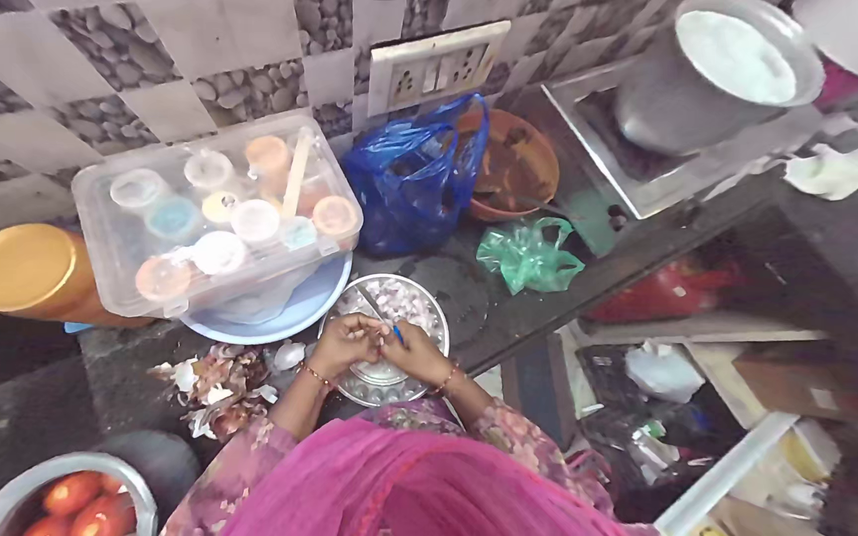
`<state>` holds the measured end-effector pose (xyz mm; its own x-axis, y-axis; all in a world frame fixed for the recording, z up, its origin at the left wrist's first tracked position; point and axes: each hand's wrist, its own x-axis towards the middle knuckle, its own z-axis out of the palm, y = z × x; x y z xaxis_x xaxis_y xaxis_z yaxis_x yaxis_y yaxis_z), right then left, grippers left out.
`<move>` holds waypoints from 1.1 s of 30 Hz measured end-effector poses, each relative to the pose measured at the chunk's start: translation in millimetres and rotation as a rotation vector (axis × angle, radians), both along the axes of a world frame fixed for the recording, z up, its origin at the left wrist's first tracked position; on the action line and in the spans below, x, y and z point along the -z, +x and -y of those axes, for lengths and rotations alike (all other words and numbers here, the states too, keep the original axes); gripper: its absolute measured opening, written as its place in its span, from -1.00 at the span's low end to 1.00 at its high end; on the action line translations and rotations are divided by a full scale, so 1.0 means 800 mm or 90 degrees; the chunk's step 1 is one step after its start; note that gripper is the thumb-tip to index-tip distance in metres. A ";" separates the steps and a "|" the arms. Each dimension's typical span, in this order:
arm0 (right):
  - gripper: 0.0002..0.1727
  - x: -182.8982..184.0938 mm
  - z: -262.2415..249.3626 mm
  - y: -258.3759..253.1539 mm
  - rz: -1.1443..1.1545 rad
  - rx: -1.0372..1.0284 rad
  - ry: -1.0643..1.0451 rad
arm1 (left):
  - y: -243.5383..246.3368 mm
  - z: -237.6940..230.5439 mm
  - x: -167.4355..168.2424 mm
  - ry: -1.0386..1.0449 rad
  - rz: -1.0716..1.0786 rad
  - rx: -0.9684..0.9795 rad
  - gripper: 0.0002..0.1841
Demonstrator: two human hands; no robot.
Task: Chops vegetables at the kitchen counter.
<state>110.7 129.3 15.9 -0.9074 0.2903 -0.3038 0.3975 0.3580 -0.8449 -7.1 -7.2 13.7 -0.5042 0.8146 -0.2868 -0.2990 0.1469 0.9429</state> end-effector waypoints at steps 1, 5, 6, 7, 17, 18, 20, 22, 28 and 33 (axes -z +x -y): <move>-0.61 0.002 0.000 0.000 -0.010 0.003 -0.006 | 0.000 0.000 -0.001 -0.004 -0.001 0.003 -0.74; -0.60 0.003 0.003 -0.001 -0.011 0.031 -0.034 | -0.001 -0.003 0.002 0.002 0.010 -0.001 -0.73; -0.60 0.003 0.004 -0.001 -0.013 0.035 -0.031 | -0.001 -0.004 0.003 -0.002 0.014 -0.003 -0.73; -0.59 0.004 0.005 -0.001 -0.018 0.037 -0.024 | 0.000 -0.004 0.003 -0.003 0.016 -0.002 -0.74; -0.53 -0.046 -0.019 0.006 0.124 0.013 0.196 | -0.002 -0.004 -0.002 -0.041 0.037 -0.065 -0.62; -0.49 -0.056 -0.022 0.007 0.147 0.000 0.239 | -0.003 -0.003 -0.003 -0.051 0.033 -0.063 -0.62; -0.44 -0.067 -0.025 0.006 0.165 0.008 0.314 | -0.004 -0.002 -0.003 -0.055 0.035 -0.062 -0.61; -0.45 -0.065 -0.028 0.002 0.159 0.027 0.382 | -0.002 -0.003 -0.003 -0.054 0.055 -0.070 -0.59; -0.57 -0.049 -0.040 -0.012 0.147 0.020 0.456 | -0.002 -0.004 -0.001 -0.038 0.114 -0.078 -0.60; -0.56 -0.053 -0.048 -0.013 0.177 -0.008 0.400 | -0.006 -0.001 -0.004 -0.045 0.116 -0.040 -0.62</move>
<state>100.2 167.6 58.4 -0.8243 0.4780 -0.3033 0.5625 0.7522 -0.3432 -12.2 -6.3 17.0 -0.4875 0.7581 -0.4332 -0.4740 0.1869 0.8604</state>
